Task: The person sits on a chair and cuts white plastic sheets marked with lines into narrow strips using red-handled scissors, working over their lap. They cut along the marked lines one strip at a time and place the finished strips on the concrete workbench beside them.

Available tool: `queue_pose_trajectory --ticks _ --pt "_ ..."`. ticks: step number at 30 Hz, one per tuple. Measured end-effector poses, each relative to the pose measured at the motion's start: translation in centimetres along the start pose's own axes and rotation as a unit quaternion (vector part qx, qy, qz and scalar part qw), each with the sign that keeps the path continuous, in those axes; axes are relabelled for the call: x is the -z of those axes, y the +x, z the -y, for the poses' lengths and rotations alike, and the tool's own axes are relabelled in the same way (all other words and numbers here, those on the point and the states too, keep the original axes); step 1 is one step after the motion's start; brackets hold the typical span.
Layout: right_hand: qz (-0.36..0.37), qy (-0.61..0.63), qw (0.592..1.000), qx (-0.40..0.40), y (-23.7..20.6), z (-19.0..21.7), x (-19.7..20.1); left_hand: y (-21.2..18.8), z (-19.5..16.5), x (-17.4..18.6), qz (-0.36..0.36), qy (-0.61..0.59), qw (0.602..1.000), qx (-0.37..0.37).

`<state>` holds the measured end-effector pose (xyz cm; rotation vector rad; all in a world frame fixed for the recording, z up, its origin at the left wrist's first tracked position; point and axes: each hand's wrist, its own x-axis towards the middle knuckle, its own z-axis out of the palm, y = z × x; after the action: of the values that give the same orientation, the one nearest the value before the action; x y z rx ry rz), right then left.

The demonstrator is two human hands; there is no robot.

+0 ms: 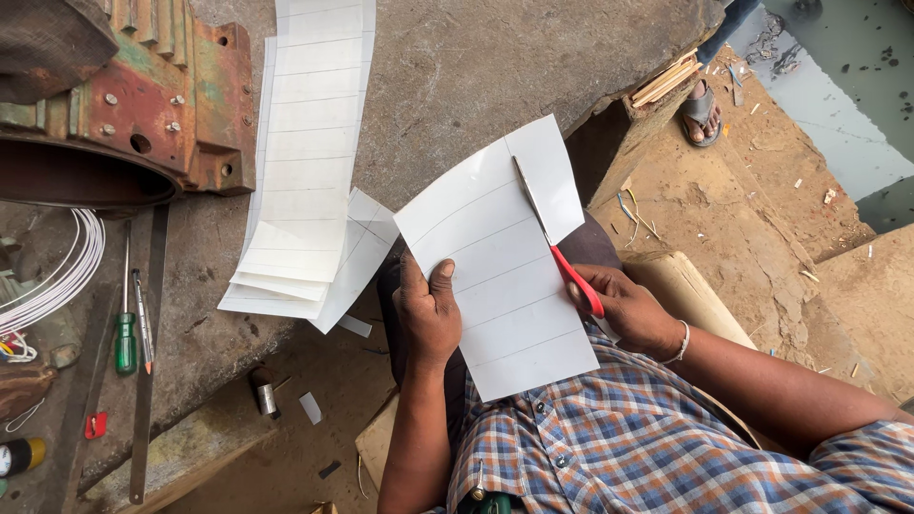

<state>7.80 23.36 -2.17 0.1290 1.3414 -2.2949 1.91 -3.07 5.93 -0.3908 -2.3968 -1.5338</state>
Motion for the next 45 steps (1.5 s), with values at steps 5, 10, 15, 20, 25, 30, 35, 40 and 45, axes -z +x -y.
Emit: queue_pose_trajectory --ticks 5,10,15,20,25,30,35,40,45 --pt "0.018 0.005 1.000 0.022 0.0 0.1 0.1 0.1 -0.2 0.2 0.001 0.003 1.000 -0.003" --pt "0.042 -0.007 0.998 0.037 0.8 1.0 -0.3 0.9 -0.1 0.4 -0.007 0.005 1.000 -0.012" --pt "0.017 -0.055 0.998 0.029 3.9 3.4 -0.9 2.8 0.1 0.8 -0.023 0.000 1.000 -0.013" --pt "0.032 -0.104 0.990 0.092 7.6 5.3 -1.4 4.8 0.6 1.4 -0.042 0.003 0.999 -0.012" --pt "0.032 -0.053 0.997 0.055 9.5 6.3 -1.8 6.8 1.6 1.8 -0.057 0.024 0.998 0.014" --pt "0.039 -0.002 0.999 0.022 12.1 7.4 -2.0 8.2 2.4 1.9 -0.064 0.019 0.997 -0.034" --pt "0.001 -0.057 0.998 0.034 14.9 8.2 -2.0 9.2 3.6 1.8 -0.071 0.023 0.997 0.009" --pt "0.076 -0.024 0.995 0.060 16.4 8.0 -1.9 9.9 4.7 2.2 -0.084 0.048 0.995 0.026" --pt "0.016 -0.003 1.000 -0.019 14.3 9.3 -0.6 10.3 4.4 3.6 -0.098 0.099 0.989 0.052"
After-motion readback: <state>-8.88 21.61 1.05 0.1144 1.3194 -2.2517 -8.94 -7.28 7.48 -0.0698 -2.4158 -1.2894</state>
